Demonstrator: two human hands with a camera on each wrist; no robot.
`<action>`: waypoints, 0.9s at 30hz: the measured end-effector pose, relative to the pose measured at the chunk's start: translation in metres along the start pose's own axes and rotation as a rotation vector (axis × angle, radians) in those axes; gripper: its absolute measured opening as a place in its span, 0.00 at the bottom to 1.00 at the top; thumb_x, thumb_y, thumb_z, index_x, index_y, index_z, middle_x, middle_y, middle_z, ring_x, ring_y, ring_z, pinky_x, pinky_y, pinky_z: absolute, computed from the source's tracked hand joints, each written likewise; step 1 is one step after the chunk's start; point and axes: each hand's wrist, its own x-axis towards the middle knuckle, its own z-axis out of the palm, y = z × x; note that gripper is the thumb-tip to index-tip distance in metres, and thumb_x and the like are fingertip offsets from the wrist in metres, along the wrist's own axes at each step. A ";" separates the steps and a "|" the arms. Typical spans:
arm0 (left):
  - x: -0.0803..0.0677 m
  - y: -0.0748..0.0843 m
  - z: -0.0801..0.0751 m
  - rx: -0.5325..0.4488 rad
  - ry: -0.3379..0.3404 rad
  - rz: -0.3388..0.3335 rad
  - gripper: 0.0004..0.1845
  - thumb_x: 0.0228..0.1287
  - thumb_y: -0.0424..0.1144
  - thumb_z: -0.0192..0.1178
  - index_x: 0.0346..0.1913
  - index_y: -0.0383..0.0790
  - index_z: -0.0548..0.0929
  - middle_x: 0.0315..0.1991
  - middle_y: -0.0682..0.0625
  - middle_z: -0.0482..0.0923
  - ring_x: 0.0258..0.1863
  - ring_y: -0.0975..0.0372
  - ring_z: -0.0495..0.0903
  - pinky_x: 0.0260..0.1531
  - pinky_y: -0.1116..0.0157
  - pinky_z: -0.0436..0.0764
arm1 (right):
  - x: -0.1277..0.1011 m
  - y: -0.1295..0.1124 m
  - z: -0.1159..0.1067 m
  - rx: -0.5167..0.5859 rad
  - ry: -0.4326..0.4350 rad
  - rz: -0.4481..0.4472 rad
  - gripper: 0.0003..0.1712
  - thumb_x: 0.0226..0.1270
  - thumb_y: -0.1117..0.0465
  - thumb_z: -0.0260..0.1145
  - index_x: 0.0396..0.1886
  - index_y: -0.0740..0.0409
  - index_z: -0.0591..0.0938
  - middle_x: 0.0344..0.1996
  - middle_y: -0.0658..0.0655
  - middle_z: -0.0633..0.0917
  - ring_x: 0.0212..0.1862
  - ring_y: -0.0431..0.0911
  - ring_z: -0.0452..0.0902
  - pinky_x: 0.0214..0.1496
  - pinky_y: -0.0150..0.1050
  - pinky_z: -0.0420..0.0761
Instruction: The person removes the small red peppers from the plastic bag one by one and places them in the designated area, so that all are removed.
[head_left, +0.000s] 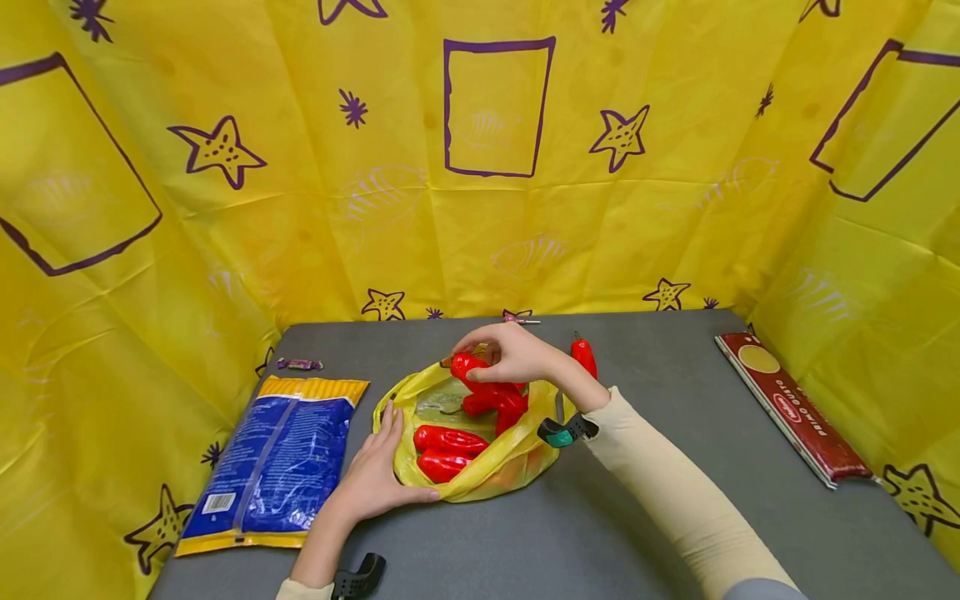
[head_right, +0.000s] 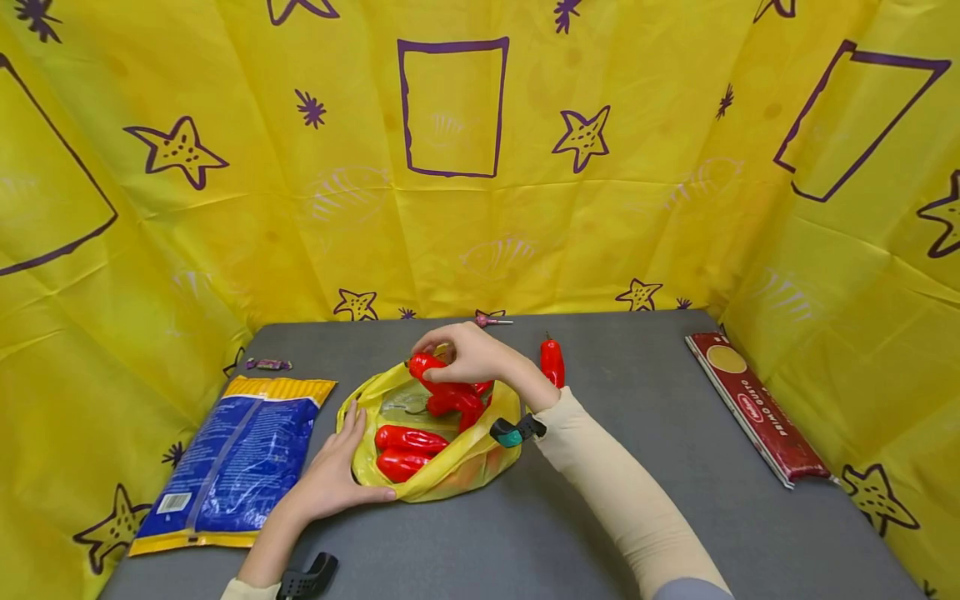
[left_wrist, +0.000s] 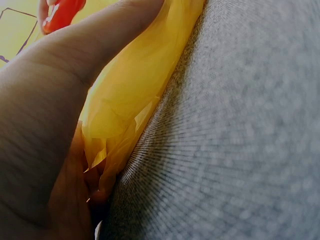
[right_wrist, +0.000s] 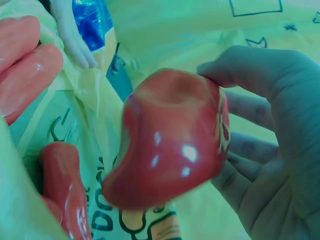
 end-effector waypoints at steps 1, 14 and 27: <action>0.000 0.000 0.000 0.001 0.001 -0.002 0.79 0.43 0.76 0.77 0.87 0.38 0.42 0.88 0.45 0.27 0.82 0.31 0.48 0.73 0.28 0.59 | -0.004 0.000 -0.001 0.008 0.021 -0.006 0.23 0.69 0.58 0.75 0.62 0.54 0.86 0.53 0.51 0.89 0.27 0.40 0.79 0.36 0.35 0.83; -0.002 0.001 -0.003 0.019 0.015 0.007 0.80 0.42 0.76 0.77 0.86 0.36 0.43 0.88 0.44 0.26 0.82 0.31 0.47 0.74 0.29 0.58 | -0.051 0.015 0.004 0.093 0.272 -0.004 0.25 0.68 0.61 0.77 0.63 0.58 0.86 0.56 0.54 0.88 0.26 0.41 0.81 0.36 0.36 0.85; -0.001 -0.001 0.001 0.018 0.017 0.010 0.80 0.41 0.77 0.77 0.87 0.37 0.43 0.88 0.44 0.27 0.81 0.30 0.49 0.73 0.29 0.58 | -0.082 0.037 0.010 0.234 0.399 0.050 0.24 0.67 0.67 0.76 0.63 0.58 0.86 0.56 0.59 0.87 0.30 0.47 0.82 0.35 0.34 0.84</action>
